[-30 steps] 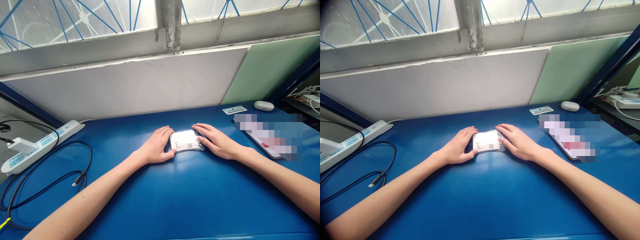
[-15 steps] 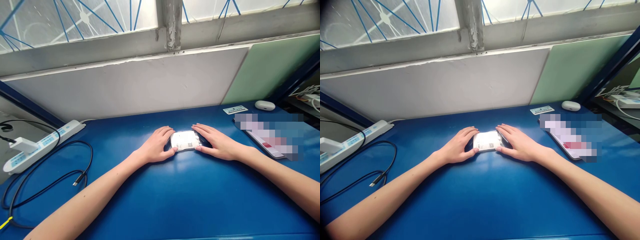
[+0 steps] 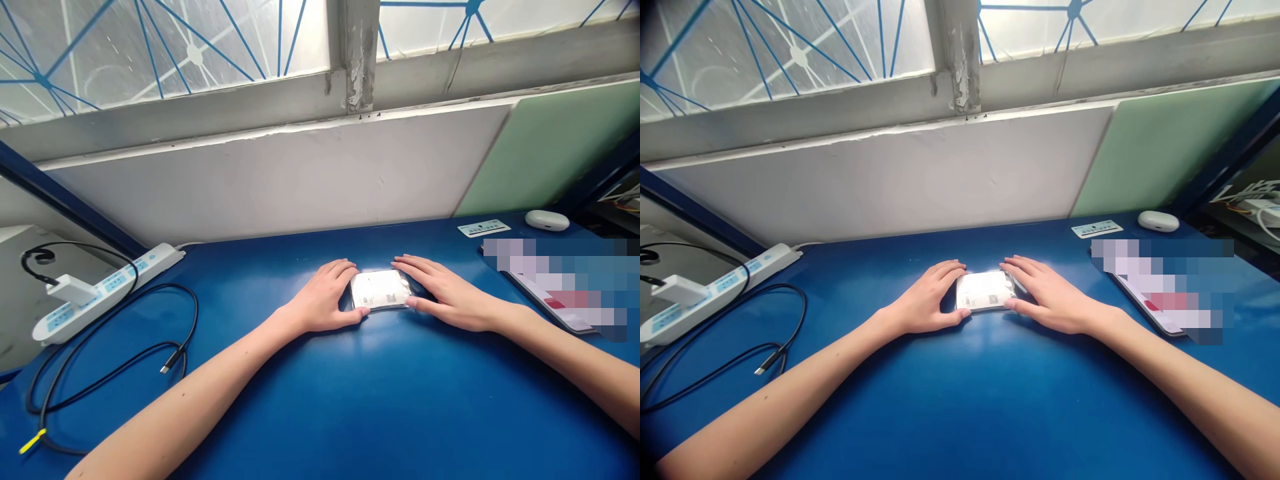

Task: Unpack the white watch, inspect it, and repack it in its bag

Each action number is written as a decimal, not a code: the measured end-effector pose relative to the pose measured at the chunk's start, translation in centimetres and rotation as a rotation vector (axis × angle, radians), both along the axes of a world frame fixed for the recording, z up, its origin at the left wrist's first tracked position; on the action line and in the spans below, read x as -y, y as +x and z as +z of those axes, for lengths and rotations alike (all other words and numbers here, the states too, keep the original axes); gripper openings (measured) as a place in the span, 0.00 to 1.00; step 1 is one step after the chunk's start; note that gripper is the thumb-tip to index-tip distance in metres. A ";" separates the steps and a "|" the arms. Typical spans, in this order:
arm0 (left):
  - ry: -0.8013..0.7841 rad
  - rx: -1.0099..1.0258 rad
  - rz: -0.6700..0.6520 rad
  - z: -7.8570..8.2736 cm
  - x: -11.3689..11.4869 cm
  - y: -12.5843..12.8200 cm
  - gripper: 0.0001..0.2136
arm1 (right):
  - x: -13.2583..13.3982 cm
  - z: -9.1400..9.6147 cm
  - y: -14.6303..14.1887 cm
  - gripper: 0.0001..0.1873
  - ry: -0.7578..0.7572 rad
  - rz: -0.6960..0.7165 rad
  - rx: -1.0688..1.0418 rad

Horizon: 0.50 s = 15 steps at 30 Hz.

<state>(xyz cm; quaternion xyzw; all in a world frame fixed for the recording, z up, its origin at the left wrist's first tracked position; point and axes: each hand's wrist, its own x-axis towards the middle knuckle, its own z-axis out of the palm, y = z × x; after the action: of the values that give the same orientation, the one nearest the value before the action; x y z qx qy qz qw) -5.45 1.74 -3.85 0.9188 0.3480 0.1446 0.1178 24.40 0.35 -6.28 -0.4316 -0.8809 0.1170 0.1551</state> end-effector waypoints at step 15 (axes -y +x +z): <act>-0.012 -0.015 0.001 0.0 -0.1 0.0 0.32 | 0.0 0.0 -0.2 0.37 0.038 -0.001 -0.005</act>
<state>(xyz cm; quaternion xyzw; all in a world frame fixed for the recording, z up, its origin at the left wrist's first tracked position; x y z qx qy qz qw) -5.46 1.79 -3.85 0.9188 0.3505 0.1354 0.1207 24.16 0.34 -6.31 -0.4287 -0.8823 0.1013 0.1657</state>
